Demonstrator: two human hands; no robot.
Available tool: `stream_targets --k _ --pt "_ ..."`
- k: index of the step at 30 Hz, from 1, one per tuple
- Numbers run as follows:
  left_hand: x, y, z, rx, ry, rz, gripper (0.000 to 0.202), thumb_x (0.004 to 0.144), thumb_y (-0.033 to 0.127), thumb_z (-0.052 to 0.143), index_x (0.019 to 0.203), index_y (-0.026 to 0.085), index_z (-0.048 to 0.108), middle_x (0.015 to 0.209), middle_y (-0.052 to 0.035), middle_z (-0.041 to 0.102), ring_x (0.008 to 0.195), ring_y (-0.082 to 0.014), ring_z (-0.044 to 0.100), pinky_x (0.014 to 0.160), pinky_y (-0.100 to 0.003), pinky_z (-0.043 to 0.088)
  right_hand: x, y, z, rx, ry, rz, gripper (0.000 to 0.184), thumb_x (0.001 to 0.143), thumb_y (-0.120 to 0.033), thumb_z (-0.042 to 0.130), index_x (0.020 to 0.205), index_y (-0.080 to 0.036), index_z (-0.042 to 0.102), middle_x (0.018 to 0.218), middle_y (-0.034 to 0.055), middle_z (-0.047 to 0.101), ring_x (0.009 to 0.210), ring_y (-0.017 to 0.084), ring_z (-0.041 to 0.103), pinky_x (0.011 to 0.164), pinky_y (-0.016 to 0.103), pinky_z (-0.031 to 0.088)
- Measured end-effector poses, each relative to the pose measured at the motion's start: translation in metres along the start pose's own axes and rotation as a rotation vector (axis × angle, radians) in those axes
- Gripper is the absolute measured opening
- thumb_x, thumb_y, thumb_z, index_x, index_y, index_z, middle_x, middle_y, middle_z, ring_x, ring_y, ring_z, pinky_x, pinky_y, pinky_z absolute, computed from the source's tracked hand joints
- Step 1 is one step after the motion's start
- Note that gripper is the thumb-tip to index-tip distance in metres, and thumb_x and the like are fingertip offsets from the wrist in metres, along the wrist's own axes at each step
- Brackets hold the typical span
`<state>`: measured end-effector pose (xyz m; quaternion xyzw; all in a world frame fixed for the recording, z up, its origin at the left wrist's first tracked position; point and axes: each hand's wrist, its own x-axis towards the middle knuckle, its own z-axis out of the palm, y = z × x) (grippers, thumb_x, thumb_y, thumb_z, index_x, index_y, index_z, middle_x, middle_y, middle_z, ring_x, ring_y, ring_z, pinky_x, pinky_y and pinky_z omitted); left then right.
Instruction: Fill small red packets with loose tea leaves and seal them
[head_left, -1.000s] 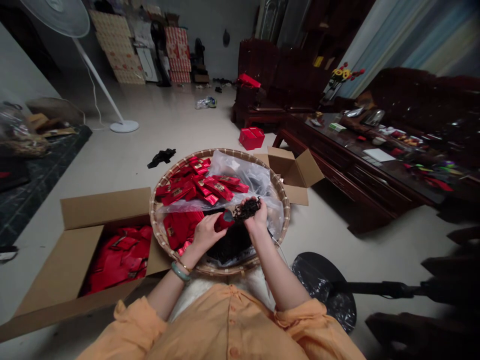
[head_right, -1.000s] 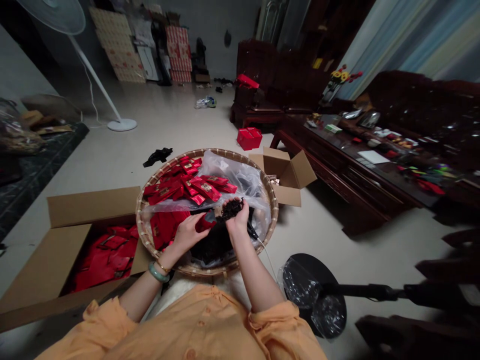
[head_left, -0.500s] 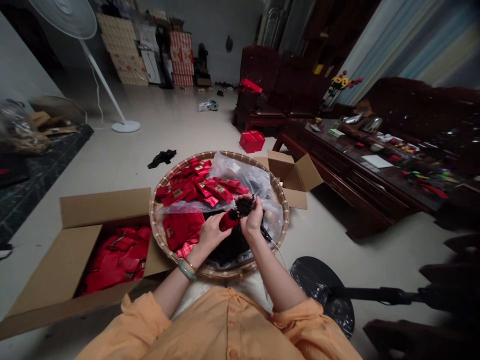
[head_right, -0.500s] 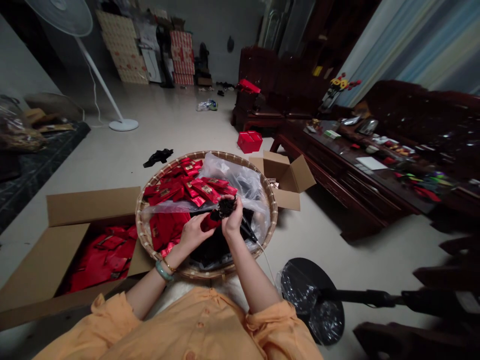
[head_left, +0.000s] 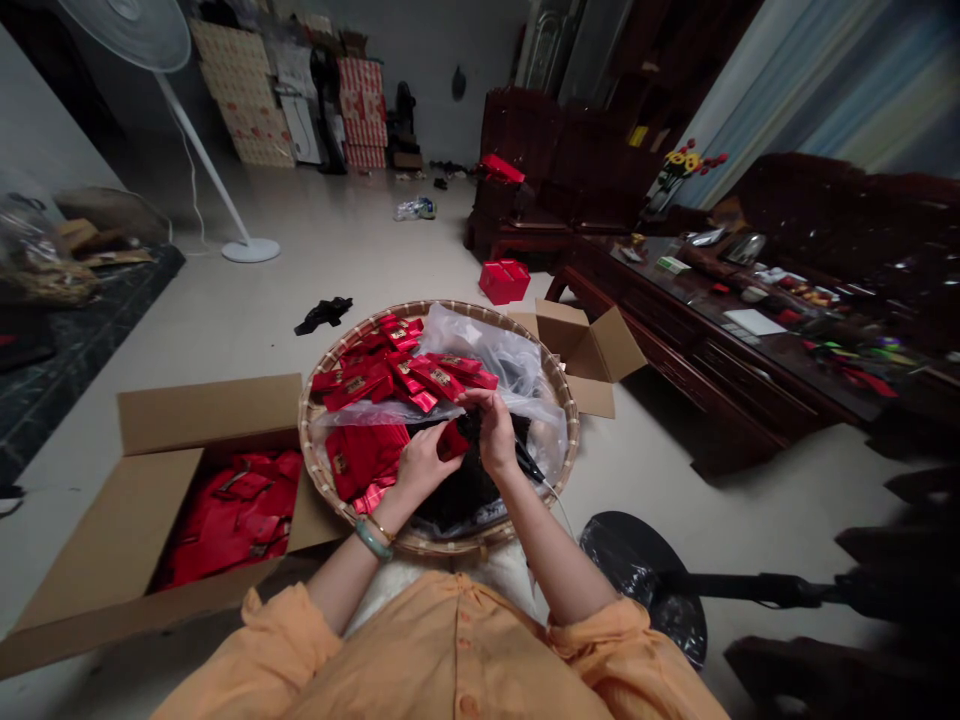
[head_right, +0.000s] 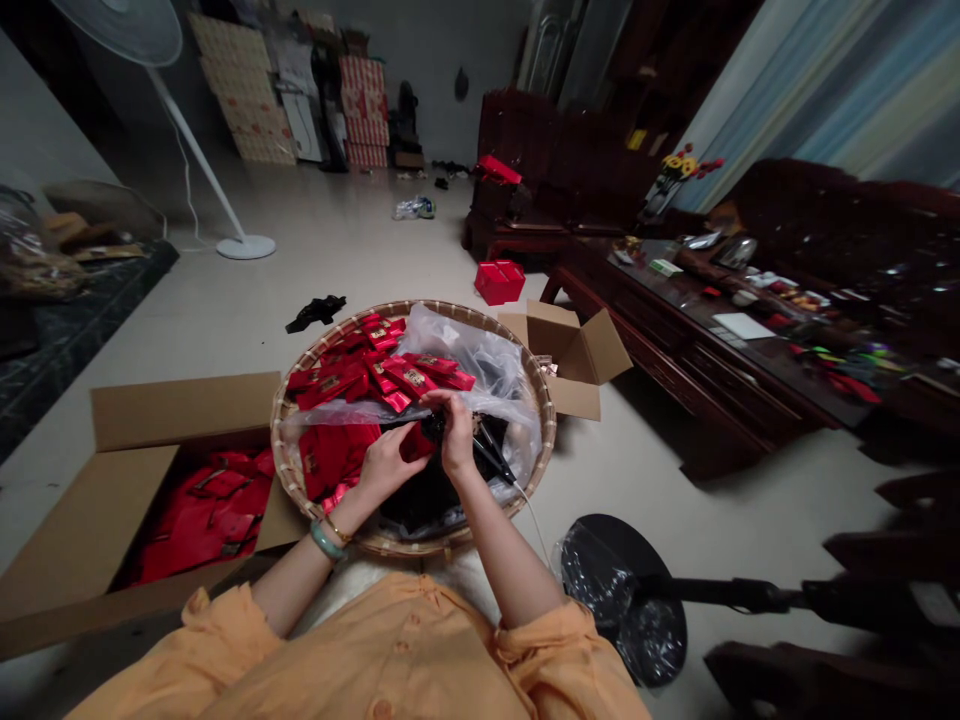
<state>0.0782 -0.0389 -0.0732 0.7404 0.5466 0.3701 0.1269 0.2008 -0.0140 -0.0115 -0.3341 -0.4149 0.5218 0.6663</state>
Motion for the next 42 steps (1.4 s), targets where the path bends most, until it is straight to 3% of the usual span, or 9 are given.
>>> stream_targets --k 8,17,22,25,28,32,34,37,42 --pt "-0.002 0.0 0.0 0.006 0.02 -0.005 0.055 0.068 0.031 0.07 0.118 0.017 0.052 0.107 -0.0107 0.065 0.097 -0.0254 0.062 0.084 -0.039 0.051 -0.001 -0.006 -0.002 -0.114 -0.188 0.06 0.055 0.087 -0.057 0.028 0.092 -0.02 0.069 0.099 0.0043 0.069 0.104 0.022 0.057 0.099 0.037 0.035" --pt "-0.002 0.0 -0.002 -0.04 0.049 -0.01 0.056 0.068 0.027 0.07 0.12 0.019 0.051 0.109 -0.0096 0.064 0.098 -0.0253 0.061 0.085 -0.04 0.051 -0.004 -0.012 -0.003 -0.092 -0.185 0.074 0.051 0.085 -0.056 0.034 0.088 -0.02 0.07 0.097 0.0047 0.07 0.105 0.021 0.057 0.098 0.038 0.039" --pt "-0.002 0.001 -0.003 -0.085 0.094 -0.027 0.056 0.07 0.03 0.069 0.121 0.018 0.048 0.111 -0.0104 0.062 0.101 -0.0248 0.06 0.086 -0.039 0.051 -0.001 -0.02 -0.01 0.03 -0.042 0.041 0.044 0.084 -0.052 0.04 0.088 -0.02 0.07 0.1 0.0061 0.069 0.105 0.021 0.058 0.094 0.037 0.042" --pt "-0.003 0.0 -0.001 -0.115 0.112 -0.061 0.057 0.071 0.032 0.068 0.121 0.016 0.047 0.114 -0.0116 0.061 0.103 -0.0249 0.06 0.085 -0.039 0.052 0.001 -0.016 -0.021 -0.011 0.019 0.074 0.041 0.084 -0.05 0.042 0.087 -0.02 0.07 0.1 0.0052 0.069 0.104 0.02 0.058 0.088 0.035 0.046" --pt "-0.003 -0.001 0.0 -0.13 0.119 -0.077 0.06 0.071 0.031 0.068 0.123 0.016 0.044 0.117 -0.0126 0.058 0.105 -0.0252 0.058 0.087 -0.04 0.051 -0.001 -0.009 -0.029 -0.236 0.019 0.147 0.029 0.079 -0.043 0.053 0.087 -0.021 0.07 0.097 0.003 0.069 0.092 0.018 0.06 0.072 0.028 0.05" --pt "-0.004 0.001 -0.003 -0.128 0.117 -0.027 0.061 0.072 0.028 0.067 0.126 0.017 0.041 0.121 -0.0123 0.054 0.111 -0.0245 0.054 0.092 -0.04 0.048 -0.009 -0.003 -0.03 -0.404 -0.164 0.232 0.027 0.067 -0.028 0.067 0.092 -0.021 0.069 0.084 0.001 0.069 0.067 0.013 0.06 0.05 0.02 0.046" --pt "-0.003 0.003 -0.006 -0.115 0.118 -0.008 0.06 0.072 0.026 0.067 0.125 0.018 0.041 0.121 -0.0119 0.052 0.113 -0.0245 0.052 0.094 -0.04 0.046 -0.012 -0.002 -0.029 -0.395 -0.218 0.208 0.026 0.065 -0.022 0.068 0.09 -0.019 0.07 0.078 0.0003 0.069 0.061 0.011 0.058 0.049 0.02 0.046" --pt "-0.003 0.005 -0.008 -0.096 0.116 -0.01 0.059 0.071 0.023 0.067 0.124 0.019 0.042 0.121 -0.0115 0.05 0.113 -0.0248 0.051 0.094 -0.04 0.046 -0.011 -0.003 -0.027 -0.424 -0.19 0.127 0.019 0.065 -0.018 0.066 0.083 -0.019 0.07 0.069 -0.0013 0.067 0.058 0.011 0.058 0.054 0.022 0.048" --pt "-0.003 0.005 -0.008 -0.027 0.127 -0.026 0.06 0.07 0.028 0.069 0.123 0.02 0.041 0.12 -0.0121 0.05 0.111 -0.0266 0.052 0.09 -0.04 0.048 -0.009 -0.013 -0.02 -0.574 -0.246 -0.043 0.019 0.073 -0.022 0.059 0.088 -0.023 0.07 0.082 0.001 0.069 0.07 0.014 0.061 0.067 0.028 0.049"
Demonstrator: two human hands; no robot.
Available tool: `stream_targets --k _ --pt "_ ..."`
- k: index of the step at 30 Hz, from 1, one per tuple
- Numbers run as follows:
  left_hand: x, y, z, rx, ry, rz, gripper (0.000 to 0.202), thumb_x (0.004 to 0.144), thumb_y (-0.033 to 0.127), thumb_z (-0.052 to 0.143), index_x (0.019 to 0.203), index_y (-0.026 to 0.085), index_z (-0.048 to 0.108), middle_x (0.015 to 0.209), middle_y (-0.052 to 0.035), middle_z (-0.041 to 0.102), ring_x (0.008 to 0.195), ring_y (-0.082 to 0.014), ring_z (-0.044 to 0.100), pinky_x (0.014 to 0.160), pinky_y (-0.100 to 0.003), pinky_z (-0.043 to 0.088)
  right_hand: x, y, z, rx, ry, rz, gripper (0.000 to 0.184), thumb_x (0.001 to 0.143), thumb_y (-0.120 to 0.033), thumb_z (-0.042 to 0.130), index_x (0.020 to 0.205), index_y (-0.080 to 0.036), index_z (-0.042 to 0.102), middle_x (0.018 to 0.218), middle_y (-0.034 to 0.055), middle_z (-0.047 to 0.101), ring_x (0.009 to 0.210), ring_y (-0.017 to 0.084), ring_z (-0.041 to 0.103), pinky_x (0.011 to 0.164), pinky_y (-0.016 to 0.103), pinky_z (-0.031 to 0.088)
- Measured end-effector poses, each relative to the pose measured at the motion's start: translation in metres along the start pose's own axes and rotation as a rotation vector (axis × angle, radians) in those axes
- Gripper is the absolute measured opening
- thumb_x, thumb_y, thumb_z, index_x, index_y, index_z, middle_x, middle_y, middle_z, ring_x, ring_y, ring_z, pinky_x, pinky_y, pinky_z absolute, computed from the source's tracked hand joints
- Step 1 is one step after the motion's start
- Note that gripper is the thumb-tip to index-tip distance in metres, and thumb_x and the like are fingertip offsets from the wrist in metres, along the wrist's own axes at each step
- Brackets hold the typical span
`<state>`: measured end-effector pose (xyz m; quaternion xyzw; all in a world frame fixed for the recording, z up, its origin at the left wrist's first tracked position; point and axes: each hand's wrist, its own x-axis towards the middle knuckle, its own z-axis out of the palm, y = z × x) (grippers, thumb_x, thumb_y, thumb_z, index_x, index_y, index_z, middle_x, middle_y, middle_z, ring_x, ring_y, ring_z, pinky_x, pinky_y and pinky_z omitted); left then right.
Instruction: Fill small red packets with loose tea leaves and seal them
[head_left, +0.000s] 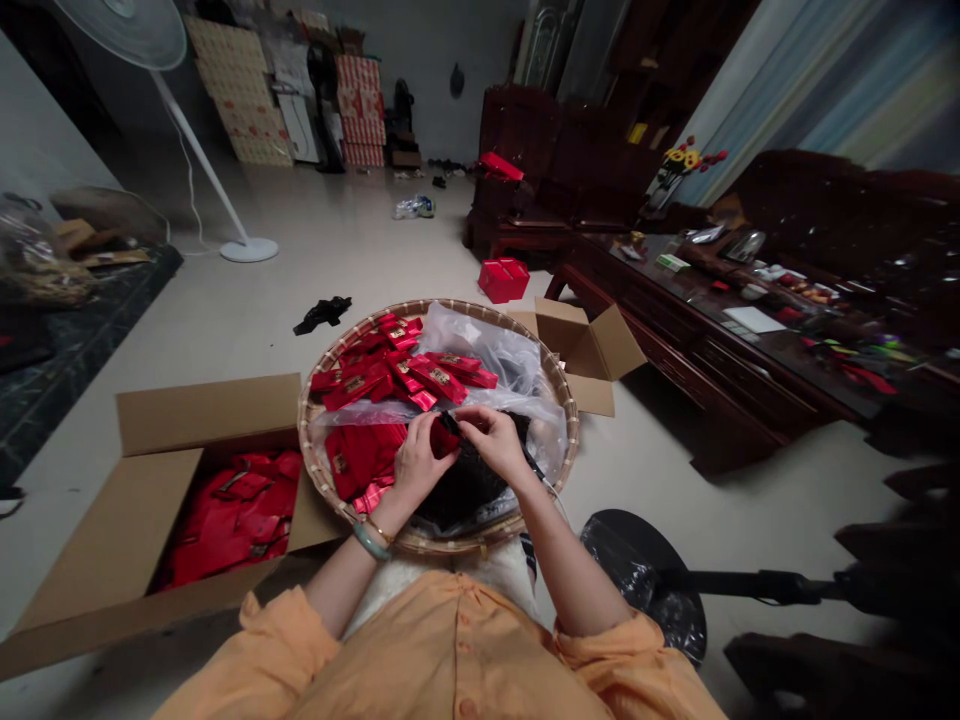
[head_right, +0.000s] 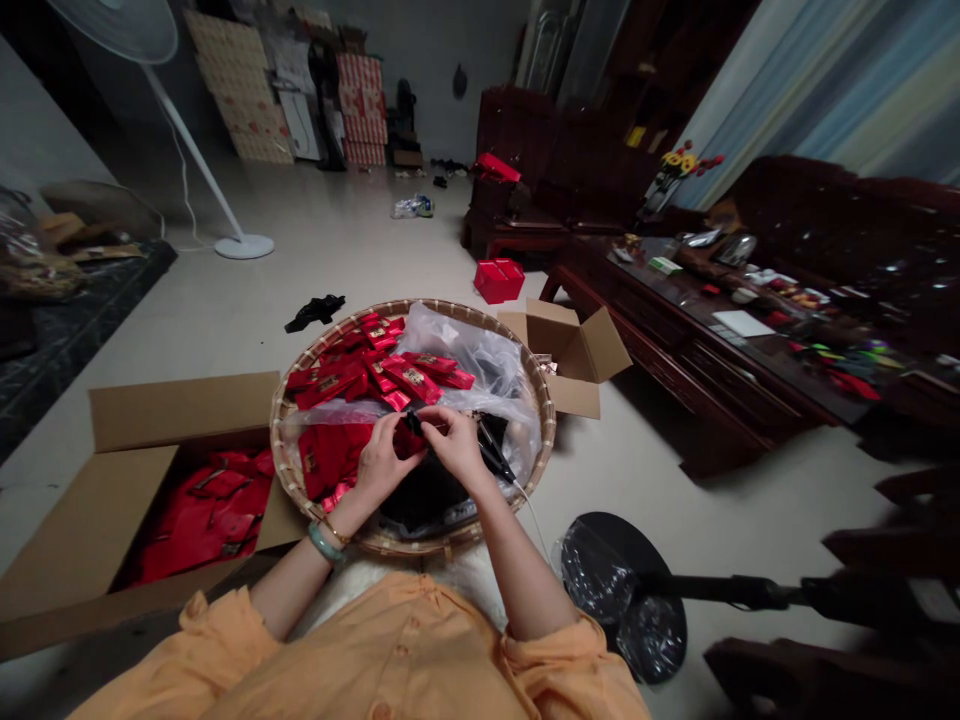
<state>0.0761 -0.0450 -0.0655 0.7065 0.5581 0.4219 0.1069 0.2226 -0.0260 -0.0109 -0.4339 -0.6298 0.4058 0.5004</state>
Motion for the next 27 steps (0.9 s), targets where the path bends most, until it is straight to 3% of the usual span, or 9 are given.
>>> stream_targets --k 5,8,12,15,19,21,24,27 --pt "0.001 -0.003 0.002 0.059 -0.018 0.015 0.064 0.073 0.032 0.065 0.128 0.018 0.037 0.121 -0.0138 0.051 0.112 -0.0273 0.051 0.088 -0.039 0.047 -0.003 -0.007 0.001 -0.413 -0.163 -0.234 0.019 0.074 -0.024 0.064 0.092 -0.026 0.069 0.084 0.0028 0.069 0.077 0.018 0.056 0.077 0.034 0.043" --pt "0.003 -0.008 0.002 0.058 -0.091 0.021 0.071 0.07 0.032 0.068 0.131 0.015 0.036 0.114 -0.0136 0.057 0.104 -0.0275 0.055 0.084 -0.039 0.048 -0.005 -0.005 0.002 -0.517 -0.22 -0.281 0.017 0.077 -0.021 0.061 0.092 -0.026 0.069 0.081 0.0033 0.069 0.075 0.018 0.054 0.072 0.03 0.042" --pt "0.006 -0.018 0.0 0.016 -0.129 0.035 0.058 0.066 0.032 0.073 0.118 0.018 0.051 0.105 -0.0097 0.062 0.094 -0.0252 0.057 0.08 -0.038 0.049 -0.002 -0.005 -0.002 -0.436 -0.225 -0.273 0.017 0.078 -0.02 0.059 0.09 -0.027 0.068 0.081 0.0014 0.07 0.073 0.017 0.057 0.07 0.028 0.043" --pt "0.008 -0.023 -0.001 -0.055 -0.14 0.022 0.044 0.066 0.033 0.073 0.106 0.02 0.059 0.098 -0.0063 0.065 0.091 -0.0231 0.057 0.079 -0.037 0.049 0.001 -0.01 -0.009 -0.289 -0.209 -0.169 0.018 0.08 -0.02 0.055 0.092 -0.027 0.066 0.082 -0.0001 0.07 0.074 0.017 0.06 0.072 0.029 0.043" --pt "0.008 -0.026 -0.001 -0.169 -0.17 0.002 0.031 0.068 0.032 0.071 0.095 0.02 0.064 0.092 -0.0051 0.066 0.09 -0.0214 0.058 0.079 -0.037 0.049 0.005 -0.013 -0.021 -0.117 -0.089 -0.043 0.015 0.079 -0.024 0.057 0.093 -0.024 0.063 0.076 -0.0005 0.068 0.071 0.017 0.06 0.07 0.029 0.044" --pt "0.007 -0.028 -0.001 -0.227 -0.168 -0.04 0.028 0.069 0.032 0.071 0.093 0.02 0.065 0.092 -0.0052 0.066 0.09 -0.0209 0.06 0.081 -0.037 0.049 0.006 -0.012 -0.027 -0.141 -0.029 -0.042 0.009 0.076 -0.024 0.061 0.084 -0.024 0.064 0.071 -0.0009 0.066 0.065 0.016 0.057 0.07 0.029 0.043" --pt "0.006 -0.03 -0.001 -0.336 -0.164 -0.162 0.03 0.07 0.033 0.069 0.095 0.018 0.064 0.093 -0.0057 0.068 0.087 -0.0204 0.063 0.081 -0.037 0.05 0.004 -0.009 -0.033 -0.255 -0.053 -0.068 0.003 0.073 -0.023 0.064 0.072 -0.024 0.066 0.069 -0.0004 0.066 0.067 0.017 0.056 0.074 0.031 0.043" --pt "0.006 -0.03 0.0 -0.452 -0.154 -0.266 0.033 0.069 0.035 0.068 0.096 0.016 0.063 0.093 -0.0063 0.069 0.085 -0.0205 0.065 0.082 -0.037 0.051 -0.001 -0.007 -0.03 -0.26 -0.097 -0.112 0.012 0.073 -0.024 0.064 0.083 -0.025 0.069 0.084 0.0016 0.069 0.082 0.019 0.059 0.082 0.034 0.042"
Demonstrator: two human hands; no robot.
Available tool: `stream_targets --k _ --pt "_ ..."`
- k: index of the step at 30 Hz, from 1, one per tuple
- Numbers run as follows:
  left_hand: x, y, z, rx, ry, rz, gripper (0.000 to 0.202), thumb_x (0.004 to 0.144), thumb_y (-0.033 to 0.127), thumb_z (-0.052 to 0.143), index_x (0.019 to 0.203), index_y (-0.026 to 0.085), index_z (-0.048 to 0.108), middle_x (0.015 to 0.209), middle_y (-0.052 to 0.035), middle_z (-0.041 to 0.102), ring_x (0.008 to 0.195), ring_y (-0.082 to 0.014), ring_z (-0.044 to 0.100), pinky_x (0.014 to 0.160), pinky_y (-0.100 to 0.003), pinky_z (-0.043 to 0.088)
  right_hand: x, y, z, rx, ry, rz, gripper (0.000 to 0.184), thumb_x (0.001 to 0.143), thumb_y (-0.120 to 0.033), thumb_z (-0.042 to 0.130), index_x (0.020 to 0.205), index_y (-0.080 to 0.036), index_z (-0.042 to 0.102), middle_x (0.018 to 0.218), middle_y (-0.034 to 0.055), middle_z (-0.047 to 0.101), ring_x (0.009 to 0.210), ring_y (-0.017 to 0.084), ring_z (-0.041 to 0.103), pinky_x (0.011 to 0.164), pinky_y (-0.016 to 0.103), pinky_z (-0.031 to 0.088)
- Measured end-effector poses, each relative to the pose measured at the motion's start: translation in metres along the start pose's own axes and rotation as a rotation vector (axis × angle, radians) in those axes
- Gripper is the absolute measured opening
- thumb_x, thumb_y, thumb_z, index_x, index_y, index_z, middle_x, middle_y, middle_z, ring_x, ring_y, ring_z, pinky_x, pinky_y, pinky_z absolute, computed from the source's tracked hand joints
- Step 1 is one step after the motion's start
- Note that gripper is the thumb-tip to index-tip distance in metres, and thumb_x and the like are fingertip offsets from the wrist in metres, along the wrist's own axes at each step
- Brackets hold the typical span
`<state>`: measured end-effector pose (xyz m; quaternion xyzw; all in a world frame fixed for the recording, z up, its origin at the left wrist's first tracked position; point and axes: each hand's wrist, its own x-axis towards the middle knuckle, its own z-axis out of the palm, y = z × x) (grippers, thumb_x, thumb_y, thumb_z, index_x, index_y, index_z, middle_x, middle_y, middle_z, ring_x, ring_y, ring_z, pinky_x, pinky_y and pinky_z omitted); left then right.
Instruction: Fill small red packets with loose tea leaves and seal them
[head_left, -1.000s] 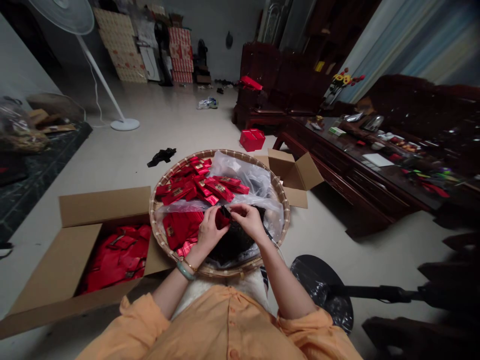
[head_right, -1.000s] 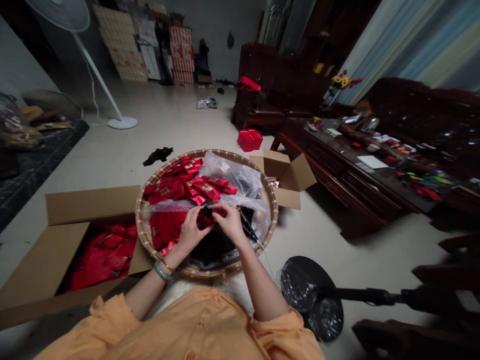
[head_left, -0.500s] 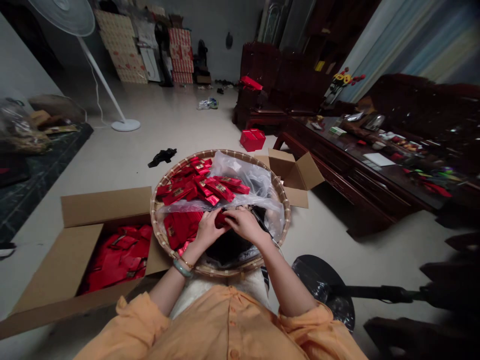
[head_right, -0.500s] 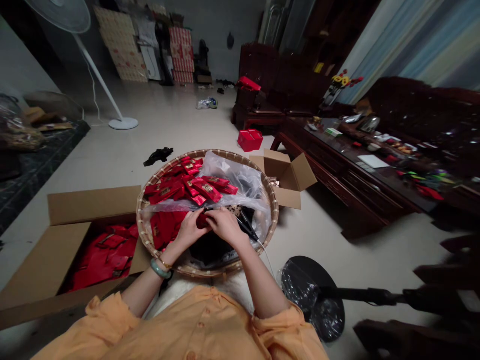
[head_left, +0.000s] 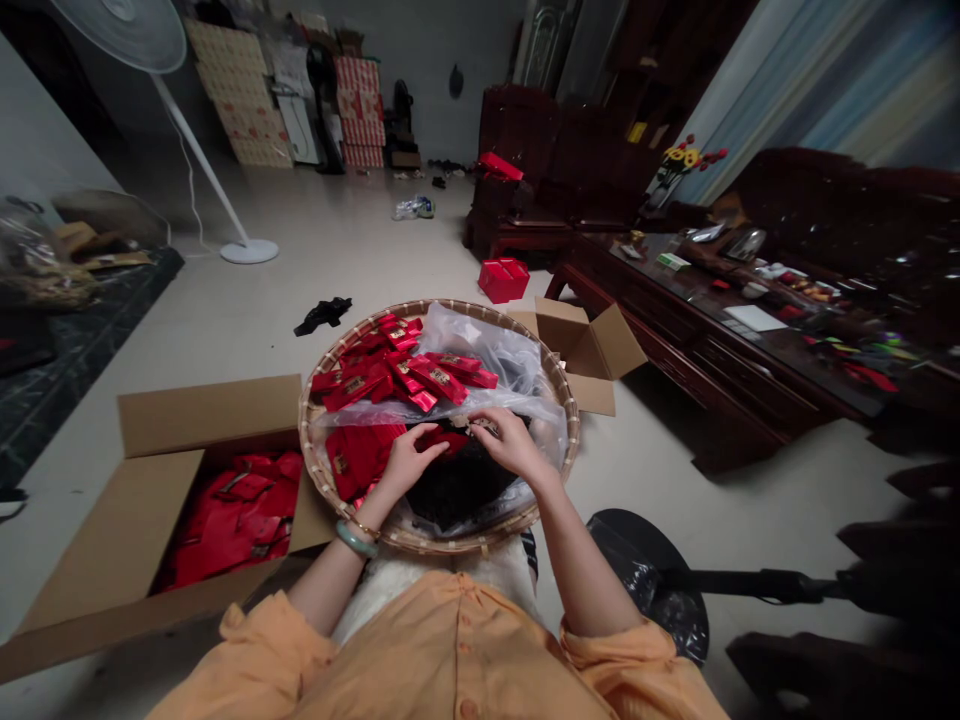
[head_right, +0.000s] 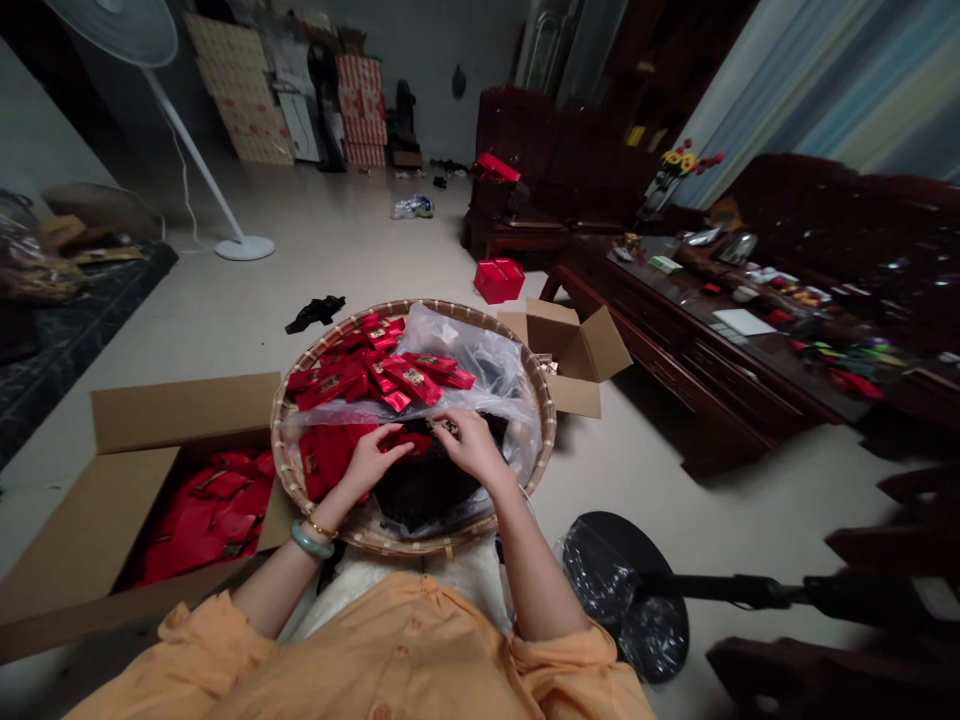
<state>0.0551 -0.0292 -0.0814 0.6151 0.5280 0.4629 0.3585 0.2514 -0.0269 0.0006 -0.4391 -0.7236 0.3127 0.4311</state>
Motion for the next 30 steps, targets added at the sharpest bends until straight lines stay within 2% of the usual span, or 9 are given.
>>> stream_targets --k 2,4,8,13,16,20,24,26,30 --pt "0.0 0.0 0.0 -0.058 0.017 -0.028 0.034 0.069 0.035 0.068 0.095 0.015 0.063 0.093 -0.0063 0.07 0.085 -0.0205 0.065 0.083 -0.038 0.051 -0.003 0.001 0.007 0.041 -0.041 -0.033 0.024 0.071 -0.024 0.065 0.095 -0.026 0.068 0.093 0.0023 0.069 0.085 0.019 0.059 0.08 0.034 0.044" --pt "0.0 0.001 0.0 -0.096 0.036 -0.044 0.034 0.068 0.035 0.068 0.095 0.015 0.063 0.093 -0.0061 0.07 0.086 -0.0205 0.065 0.083 -0.037 0.051 -0.005 0.005 0.015 0.065 -0.059 -0.03 0.027 0.071 -0.022 0.065 0.097 -0.026 0.068 0.093 0.0025 0.069 0.081 0.019 0.061 0.076 0.033 0.046" --pt "0.0 0.001 -0.002 -0.13 0.063 -0.076 0.033 0.069 0.035 0.068 0.094 0.014 0.065 0.094 -0.007 0.07 0.087 -0.0214 0.066 0.082 -0.038 0.052 -0.005 0.016 0.027 0.058 0.062 0.012 0.017 0.074 -0.019 0.061 0.086 -0.025 0.071 0.081 0.0019 0.07 0.074 0.018 0.062 0.073 0.032 0.047" --pt "-0.001 -0.004 -0.006 -0.121 0.091 -0.133 0.037 0.065 0.036 0.071 0.095 0.014 0.068 0.097 -0.0093 0.071 0.09 -0.0238 0.065 0.086 -0.041 0.05 -0.004 0.024 0.015 0.028 0.165 0.098 0.014 0.075 -0.023 0.059 0.082 -0.024 0.072 0.075 0.0009 0.069 0.066 0.017 0.061 0.066 0.029 0.048" --pt "-0.001 -0.004 -0.008 -0.159 0.086 -0.181 0.041 0.063 0.038 0.072 0.095 0.012 0.069 0.094 -0.0101 0.071 0.087 -0.0237 0.066 0.084 -0.039 0.051 -0.007 0.021 0.01 -0.114 0.093 0.106 0.017 0.074 -0.024 0.06 0.088 -0.022 0.071 0.086 0.0039 0.068 0.075 0.017 0.061 0.067 0.028 0.047" --pt "0.0 0.002 -0.008 -0.254 0.024 -0.176 0.038 0.061 0.038 0.073 0.088 0.012 0.07 0.086 -0.008 0.072 0.078 -0.0213 0.066 0.076 -0.034 0.052 -0.009 0.015 0.024 -0.155 0.008 0.02 0.036 0.073 -0.031 0.066 0.108 -0.021 0.065 0.099 0.0079 0.065 0.085 0.019 0.059 0.07 0.028 0.047" --pt "0.004 0.012 -0.008 -0.29 0.018 -0.166 0.029 0.058 0.037 0.075 0.075 0.013 0.07 0.072 -0.0039 0.071 0.067 -0.0174 0.064 0.067 -0.028 0.051 -0.002 0.017 0.041 -0.076 0.02 0.028 0.014 0.076 -0.03 0.064 0.081 -0.019 0.072 0.078 0.0052 0.068 0.072 0.017 0.061 0.067 0.027 0.046" --pt "0.007 0.017 -0.008 -0.293 0.044 -0.18 0.028 0.056 0.037 0.075 0.069 0.013 0.07 0.066 -0.0021 0.069 0.062 -0.0157 0.062 0.062 -0.025 0.049 0.003 0.02 0.043 -0.014 0.04 0.067 0.015 0.075 -0.031 0.065 0.073 -0.019 0.072 0.072 0.0045 0.069 0.068 0.017 0.062 0.065 0.026 0.046" --pt "0.012 0.024 -0.009 -0.332 0.016 -0.206 0.028 0.057 0.039 0.075 0.065 0.013 0.067 0.062 -0.0005 0.067 0.058 -0.0141 0.06 0.057 -0.023 0.047 0.01 0.026 0.041 0.119 0.025 0.16 0.017 0.069 -0.035 0.068 0.07 -0.018 0.072 0.069 0.0035 0.07 0.063 0.017 0.062 0.06 0.026 0.046"
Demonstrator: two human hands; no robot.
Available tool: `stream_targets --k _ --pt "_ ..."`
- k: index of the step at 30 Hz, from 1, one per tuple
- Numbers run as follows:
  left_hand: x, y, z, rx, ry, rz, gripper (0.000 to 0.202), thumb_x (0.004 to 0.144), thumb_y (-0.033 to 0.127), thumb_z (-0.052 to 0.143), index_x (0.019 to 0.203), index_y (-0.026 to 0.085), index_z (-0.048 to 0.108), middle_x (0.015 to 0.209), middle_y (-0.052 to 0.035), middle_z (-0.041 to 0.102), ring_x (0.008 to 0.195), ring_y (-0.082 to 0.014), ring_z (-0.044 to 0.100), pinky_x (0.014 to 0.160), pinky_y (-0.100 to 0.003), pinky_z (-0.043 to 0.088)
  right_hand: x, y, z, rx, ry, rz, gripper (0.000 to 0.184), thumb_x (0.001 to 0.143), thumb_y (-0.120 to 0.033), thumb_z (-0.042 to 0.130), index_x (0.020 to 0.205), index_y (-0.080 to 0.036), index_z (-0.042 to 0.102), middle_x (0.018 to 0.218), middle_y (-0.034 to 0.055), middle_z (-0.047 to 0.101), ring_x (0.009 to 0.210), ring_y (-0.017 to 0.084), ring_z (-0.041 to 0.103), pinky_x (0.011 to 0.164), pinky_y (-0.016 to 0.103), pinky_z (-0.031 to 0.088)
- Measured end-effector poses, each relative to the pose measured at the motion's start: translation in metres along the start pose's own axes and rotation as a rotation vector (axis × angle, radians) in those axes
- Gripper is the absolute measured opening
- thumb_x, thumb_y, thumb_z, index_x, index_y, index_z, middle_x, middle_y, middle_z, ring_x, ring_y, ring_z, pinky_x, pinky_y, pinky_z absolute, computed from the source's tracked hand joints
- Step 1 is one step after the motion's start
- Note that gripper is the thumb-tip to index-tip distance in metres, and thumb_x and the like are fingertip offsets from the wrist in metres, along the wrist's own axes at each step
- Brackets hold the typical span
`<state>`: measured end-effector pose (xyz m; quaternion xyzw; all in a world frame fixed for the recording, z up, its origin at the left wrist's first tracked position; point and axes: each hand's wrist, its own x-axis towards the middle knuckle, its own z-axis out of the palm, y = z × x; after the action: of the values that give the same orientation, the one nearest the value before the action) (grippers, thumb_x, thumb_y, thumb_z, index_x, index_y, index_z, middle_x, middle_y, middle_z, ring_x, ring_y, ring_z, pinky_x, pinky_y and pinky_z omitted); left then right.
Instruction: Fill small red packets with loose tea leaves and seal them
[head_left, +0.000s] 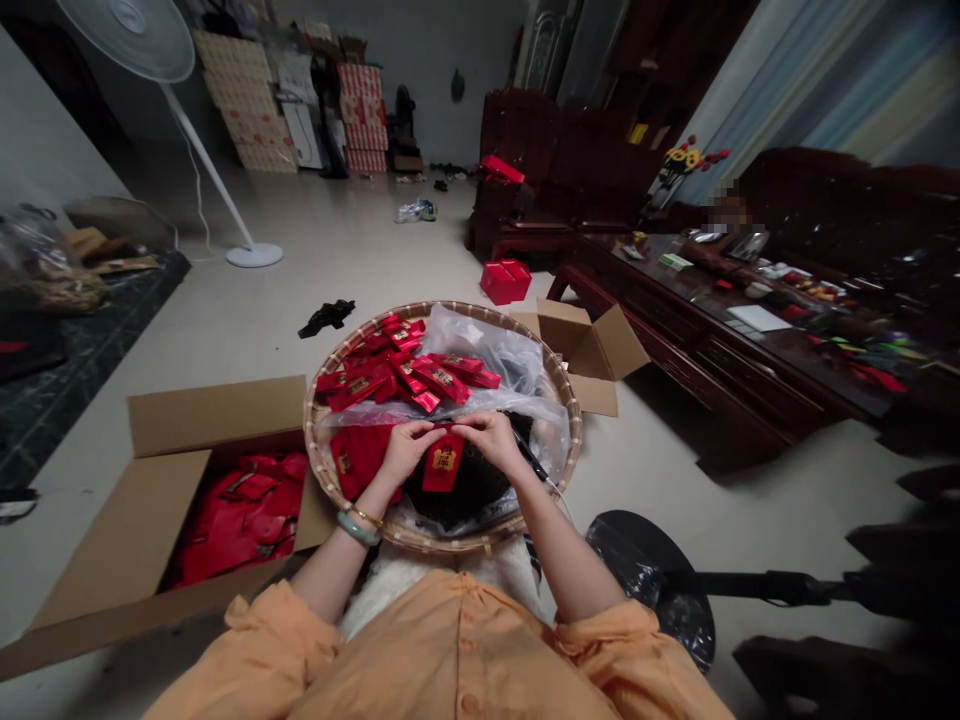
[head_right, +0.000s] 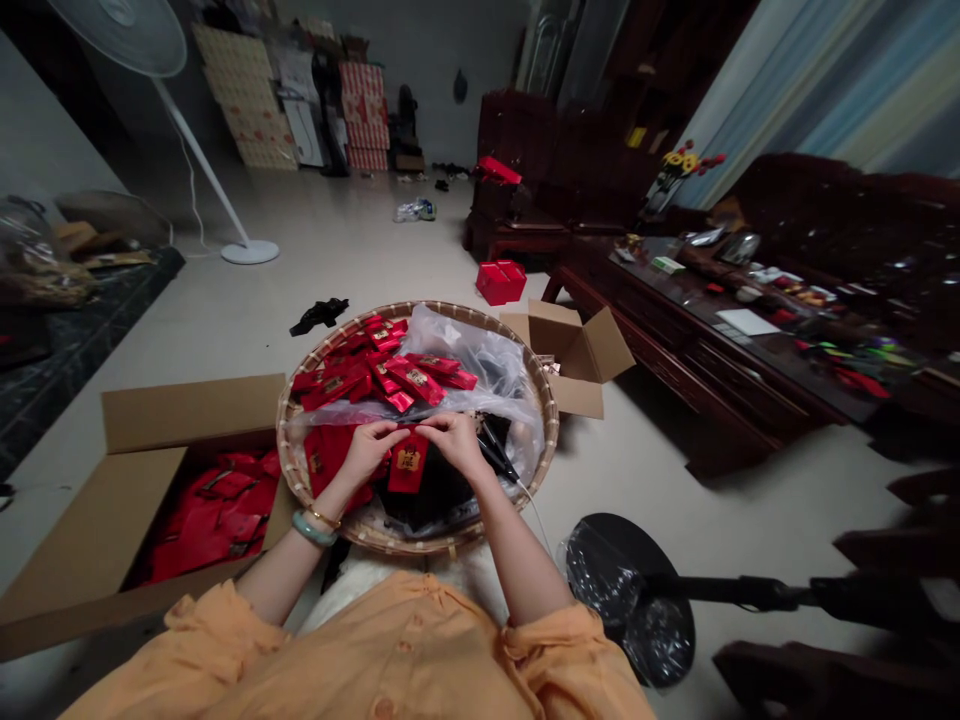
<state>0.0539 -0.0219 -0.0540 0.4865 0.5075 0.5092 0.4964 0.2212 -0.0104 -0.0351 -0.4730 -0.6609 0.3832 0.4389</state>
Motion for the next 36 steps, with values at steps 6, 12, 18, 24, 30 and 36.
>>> stream_targets --k 6,12,18,24,30,36 --pt "-0.009 -0.004 0.003 -0.151 -0.327 -0.196 0.054 0.055 0.033 0.079 0.102 0.013 0.061 0.086 -0.0052 0.07 0.072 -0.0178 0.065 0.07 -0.03 0.051 0.004 0.01 -0.004 0.204 0.062 0.187 0.025 0.063 -0.04 0.069 0.07 -0.015 0.07 0.058 0.0016 0.066 0.046 0.013 0.053 0.046 0.024 0.042" --pt "-0.02 -0.008 0.004 -0.032 -0.422 -0.33 0.043 0.062 0.037 0.074 0.094 0.01 0.062 0.081 -0.0073 0.069 0.066 -0.019 0.065 0.066 -0.033 0.051 0.008 0.011 -0.01 0.095 0.067 0.162 0.033 0.069 -0.045 0.062 0.081 -0.015 0.067 0.065 0.0015 0.064 0.054 0.013 0.053 0.051 0.023 0.041" --pt "-0.018 -0.001 0.011 0.191 -0.467 -0.185 0.037 0.063 0.038 0.072 0.088 0.011 0.066 0.073 -0.0004 0.066 0.063 -0.0133 0.057 0.06 -0.023 0.043 0.013 0.009 -0.008 -0.233 0.09 0.043 0.04 0.069 -0.053 0.061 0.055 -0.016 0.055 0.049 -0.0045 0.045 0.049 0.009 0.038 0.047 0.021 0.028" --pt "-0.023 0.002 0.008 0.204 -0.409 -0.22 0.041 0.071 0.051 0.061 0.077 0.011 0.066 0.05 0.0034 0.055 0.042 -0.008 0.042 0.043 -0.02 0.03 0.017 0.02 -0.009 -0.076 0.096 0.03 0.046 0.069 -0.054 0.061 0.048 -0.018 0.04 0.049 -0.0064 0.03 0.048 0.007 0.027 0.046 0.022 0.022" --pt "-0.019 0.005 0.009 0.05 -0.371 -0.218 0.053 0.073 0.06 0.054 0.087 0.012 0.069 0.085 -0.0071 0.07 0.075 -0.0193 0.061 0.068 -0.028 0.045 0.013 0.021 -0.009 -0.064 0.111 0.039 0.045 0.071 -0.055 0.058 0.05 -0.017 0.047 0.049 -0.0051 0.035 0.049 0.008 0.029 0.046 0.022 0.024" --pt "-0.016 0.004 0.017 -0.079 -0.36 -0.206 0.043 0.073 0.052 0.06 0.093 0.014 0.066 0.089 -0.0045 0.07 0.081 -0.0187 0.062 0.075 -0.027 0.045 0.005 0.015 -0.002 -0.15 0.104 -0.001 0.046 0.073 -0.055 0.056 0.048 -0.017 0.046 0.048 -0.0049 0.034 0.049 0.008 0.031 0.047 0.022 0.026"
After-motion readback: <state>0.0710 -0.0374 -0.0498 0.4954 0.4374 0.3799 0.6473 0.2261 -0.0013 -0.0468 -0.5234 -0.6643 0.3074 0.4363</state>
